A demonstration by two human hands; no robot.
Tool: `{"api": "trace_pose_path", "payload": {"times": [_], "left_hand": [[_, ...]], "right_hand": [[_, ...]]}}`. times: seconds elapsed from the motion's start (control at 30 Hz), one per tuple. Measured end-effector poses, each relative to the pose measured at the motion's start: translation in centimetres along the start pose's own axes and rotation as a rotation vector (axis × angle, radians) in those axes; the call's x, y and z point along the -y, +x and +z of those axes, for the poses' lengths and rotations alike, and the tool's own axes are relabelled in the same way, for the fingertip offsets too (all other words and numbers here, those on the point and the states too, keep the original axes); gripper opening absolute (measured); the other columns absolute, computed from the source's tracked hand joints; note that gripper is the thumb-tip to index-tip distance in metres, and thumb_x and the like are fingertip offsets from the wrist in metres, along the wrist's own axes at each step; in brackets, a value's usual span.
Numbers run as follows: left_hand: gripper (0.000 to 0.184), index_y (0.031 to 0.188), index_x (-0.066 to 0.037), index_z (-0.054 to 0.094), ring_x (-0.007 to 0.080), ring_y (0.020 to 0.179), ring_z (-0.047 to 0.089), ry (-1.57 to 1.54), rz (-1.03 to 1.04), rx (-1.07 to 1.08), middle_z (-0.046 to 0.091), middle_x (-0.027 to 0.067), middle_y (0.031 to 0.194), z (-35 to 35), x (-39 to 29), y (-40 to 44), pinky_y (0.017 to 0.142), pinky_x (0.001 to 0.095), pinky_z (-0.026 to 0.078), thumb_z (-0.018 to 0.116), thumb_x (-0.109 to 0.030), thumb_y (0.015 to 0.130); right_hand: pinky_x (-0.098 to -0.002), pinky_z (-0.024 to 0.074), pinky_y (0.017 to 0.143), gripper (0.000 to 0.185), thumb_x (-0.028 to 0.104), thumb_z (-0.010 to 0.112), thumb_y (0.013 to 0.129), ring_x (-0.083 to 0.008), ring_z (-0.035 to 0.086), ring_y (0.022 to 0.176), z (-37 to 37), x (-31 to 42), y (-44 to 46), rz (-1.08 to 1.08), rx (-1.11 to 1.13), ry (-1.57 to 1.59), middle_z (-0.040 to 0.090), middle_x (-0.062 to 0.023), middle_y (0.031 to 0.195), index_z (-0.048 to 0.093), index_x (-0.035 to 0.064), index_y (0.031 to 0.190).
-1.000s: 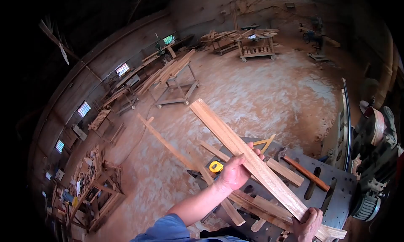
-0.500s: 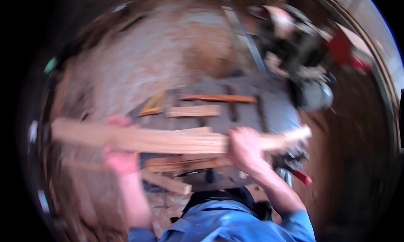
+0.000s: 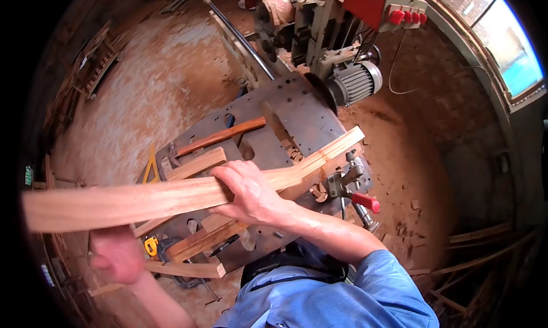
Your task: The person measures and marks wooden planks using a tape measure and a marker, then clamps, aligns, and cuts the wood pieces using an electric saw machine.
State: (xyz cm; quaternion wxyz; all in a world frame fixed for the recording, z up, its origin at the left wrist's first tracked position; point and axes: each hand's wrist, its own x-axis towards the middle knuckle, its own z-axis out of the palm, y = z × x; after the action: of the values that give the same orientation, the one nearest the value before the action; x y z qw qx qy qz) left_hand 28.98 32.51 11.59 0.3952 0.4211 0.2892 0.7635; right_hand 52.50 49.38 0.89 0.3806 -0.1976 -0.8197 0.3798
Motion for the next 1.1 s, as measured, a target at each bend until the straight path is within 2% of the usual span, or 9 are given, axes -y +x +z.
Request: {"api": "trace_pose_path", "payload": {"times": [0.03,0.07,0.13,0.2,0.23,0.3,0.43,0.57,1.1], "left_hand": [[0.094,0.155,-0.001,0.028,0.0297,0.143,0.04,0.341,0.042,-0.01,0.043,0.0128,0.155,-2.4,2.6,-1.7,0.124,0.0462,0.024,0.077,-0.04,0.085],[0.107,0.157,-0.004,0.026,0.0292,0.144,0.038,0.512,-0.205,-0.197,0.043,0.0098,0.155,-3.9,4.6,-3.4,0.123,0.0472,0.023,0.084,-0.047,0.077],[0.111,0.156,-0.005,0.025,0.0248,0.142,0.04,0.705,-0.267,0.094,0.046,0.0106,0.15,1.4,9.5,-3.0,0.119,0.0424,0.03,0.088,-0.049,0.076],[0.082,0.139,-0.003,0.048,0.0246,0.119,0.059,0.851,-0.478,0.075,0.061,0.0106,0.129,3.5,12.1,-2.4,0.1,0.0393,0.047,0.091,-0.033,0.075],[0.064,0.128,-0.002,0.055,0.0217,0.11,0.063,0.944,-0.386,0.105,0.065,0.0116,0.119,2.9,13.6,-2.3,0.094,0.0371,0.05,0.087,-0.025,0.078],[0.058,0.12,-0.003,0.059,0.0227,0.106,0.066,0.82,-0.37,-0.122,0.068,0.0133,0.112,4.1,14.1,-2.2,0.09,0.0361,0.052,0.089,-0.021,0.074],[0.062,0.115,-0.006,0.062,0.0311,0.097,0.07,1.29,-0.205,0.1,0.07,0.014,0.104,3.3,13.2,-1.6,0.083,0.0401,0.056,0.093,-0.016,0.062],[0.068,0.116,-0.007,0.062,0.0365,0.097,0.069,1.549,-0.153,0.319,0.071,0.0143,0.105,1.8,13.9,-1.1,0.083,0.0441,0.056,0.094,-0.017,0.056],[0.07,0.128,-0.008,0.06,0.0329,0.116,0.063,1.763,-0.589,0.477,0.068,0.0132,0.12,-1.4,20.4,-2.0,0.094,0.0478,0.049,0.087,-0.038,0.071]], "right_hand": [[-0.0455,0.0476,0.093,0.066,0.026,0.088,0.069,-0.0356,0.06,0.106,0.1,0.4,0.2,0.023,-0.025,0.071,0.063,-0.017,0.109,0.057,0.0023,0.122],[-0.0462,0.0483,0.093,0.067,0.027,0.089,0.071,-0.0373,0.06,0.108,0.0,0.9,0.4,0.046,-0.049,0.139,0.062,-0.0185,0.11,0.057,0.0017,0.123],[-0.0408,0.048,0.098,0.072,0.03,0.087,0.078,-0.0318,0.058,0.115,-0.2,1.7,0.7,0.164,0.045,0.462,0.06,-0.017,0.118,0.051,0.0004,0.132],[-0.0359,0.0438,0.103,0.073,0.033,0.083,0.084,-0.0244,0.055,0.117,0.5,2.1,0.5,0.168,0.065,0.708,0.056,-0.0137,0.122,0.046,0.0003,0.138],[-0.0371,0.0423,0.105,0.071,0.035,0.081,0.087,-0.0259,0.054,0.118,0.7,1.9,0.5,0.027,0.015,0.638,0.055,-0.0139,0.124,0.046,0.0011,0.139],[-0.0416,0.0431,0.106,0.063,0.035,0.078,0.089,-0.0316,0.056,0.119,0.1,2.0,0.2,0.041,-0.058,0.586,0.058,-0.0161,0.125,0.051,0.0021,0.137],[-0.0502,0.0415,0.109,0.054,0.031,0.076,0.087,-0.044,0.05,0.127,-1.5,-2.4,-3.4,0.081,0.119,0.13,0.055,-0.0243,0.134,0.059,0.0022,0.129],[-0.0443,0.0475,0.098,0.038,0.031,0.077,0.083,-0.0338,0.056,0.111,-1.2,-8.7,-11.2,0.225,0.104,-0.48,0.061,-0.0153,0.114,0.067,0.0037,0.108],[-0.0419,0.0443,0.095,0.034,0.04,0.075,0.082,-0.0297,0.054,0.106,-0.5,-10.3,-14.3,0.268,0.114,-0.56,0.057,-0.0108,0.103,0.067,0.0083,0.09]]}}
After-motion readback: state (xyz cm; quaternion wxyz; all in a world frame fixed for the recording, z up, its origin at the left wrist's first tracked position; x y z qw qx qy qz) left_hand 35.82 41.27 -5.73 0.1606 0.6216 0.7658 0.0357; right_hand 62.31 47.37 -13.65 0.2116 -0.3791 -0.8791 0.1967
